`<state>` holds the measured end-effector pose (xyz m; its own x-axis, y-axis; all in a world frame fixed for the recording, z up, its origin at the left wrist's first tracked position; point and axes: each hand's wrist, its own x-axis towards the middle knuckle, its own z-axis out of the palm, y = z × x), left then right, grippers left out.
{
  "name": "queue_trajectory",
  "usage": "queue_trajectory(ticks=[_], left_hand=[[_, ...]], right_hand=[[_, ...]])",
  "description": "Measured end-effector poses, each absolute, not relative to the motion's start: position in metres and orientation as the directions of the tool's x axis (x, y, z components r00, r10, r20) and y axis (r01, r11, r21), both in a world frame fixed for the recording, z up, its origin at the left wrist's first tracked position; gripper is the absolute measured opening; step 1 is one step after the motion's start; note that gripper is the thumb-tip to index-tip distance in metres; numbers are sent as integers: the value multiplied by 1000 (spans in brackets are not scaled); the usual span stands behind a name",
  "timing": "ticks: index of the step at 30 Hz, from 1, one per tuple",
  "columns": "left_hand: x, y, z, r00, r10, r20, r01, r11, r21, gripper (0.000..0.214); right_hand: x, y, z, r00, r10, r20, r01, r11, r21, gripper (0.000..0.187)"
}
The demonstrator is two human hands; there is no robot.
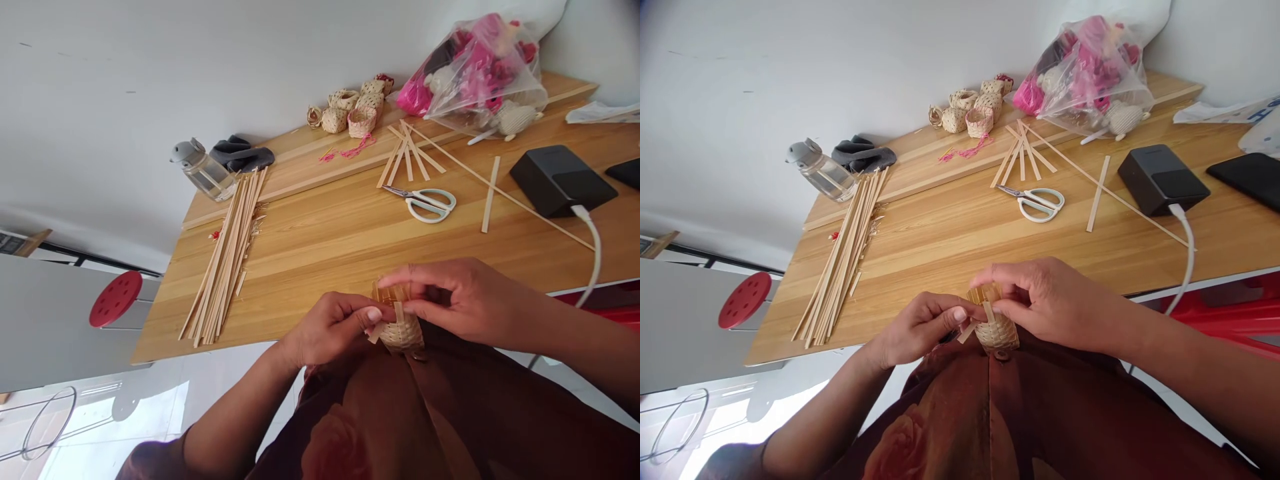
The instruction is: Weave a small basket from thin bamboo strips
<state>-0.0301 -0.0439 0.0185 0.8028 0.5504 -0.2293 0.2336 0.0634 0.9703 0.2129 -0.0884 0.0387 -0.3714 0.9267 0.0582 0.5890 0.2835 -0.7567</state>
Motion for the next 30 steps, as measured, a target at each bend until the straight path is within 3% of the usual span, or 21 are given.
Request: queue_trajectory(ticks=[3, 7, 15, 22, 25, 30], left_hand=[[-28, -40, 14, 793, 568, -221, 226, 62, 972, 26], [-20, -45, 12, 791, 598, -130, 178, -22, 984, 20], [-12, -56, 19, 765, 641, -66, 316, -285, 905, 14], [-6, -59, 19, 746, 664, -61, 405, -378, 833, 12], [-4, -57, 20, 752, 653, -97, 385, -315, 868, 12], [-3, -56, 21, 748, 653, -120, 353, -238, 905, 16]], right_hand=[[214, -89, 33, -408, 892, 196, 562, 414, -716, 25], [215, -88, 32, -421, 875, 238, 540, 453, -710, 24], [211, -92, 39, -355, 934, 34, 546, 237, -803, 15], [211, -102, 52, -272, 959, -82, 642, 118, -758, 13], [208, -105, 51, -266, 964, -23, 653, 163, -739, 13], [205, -110, 42, -350, 922, 168, 676, 373, -636, 17]])
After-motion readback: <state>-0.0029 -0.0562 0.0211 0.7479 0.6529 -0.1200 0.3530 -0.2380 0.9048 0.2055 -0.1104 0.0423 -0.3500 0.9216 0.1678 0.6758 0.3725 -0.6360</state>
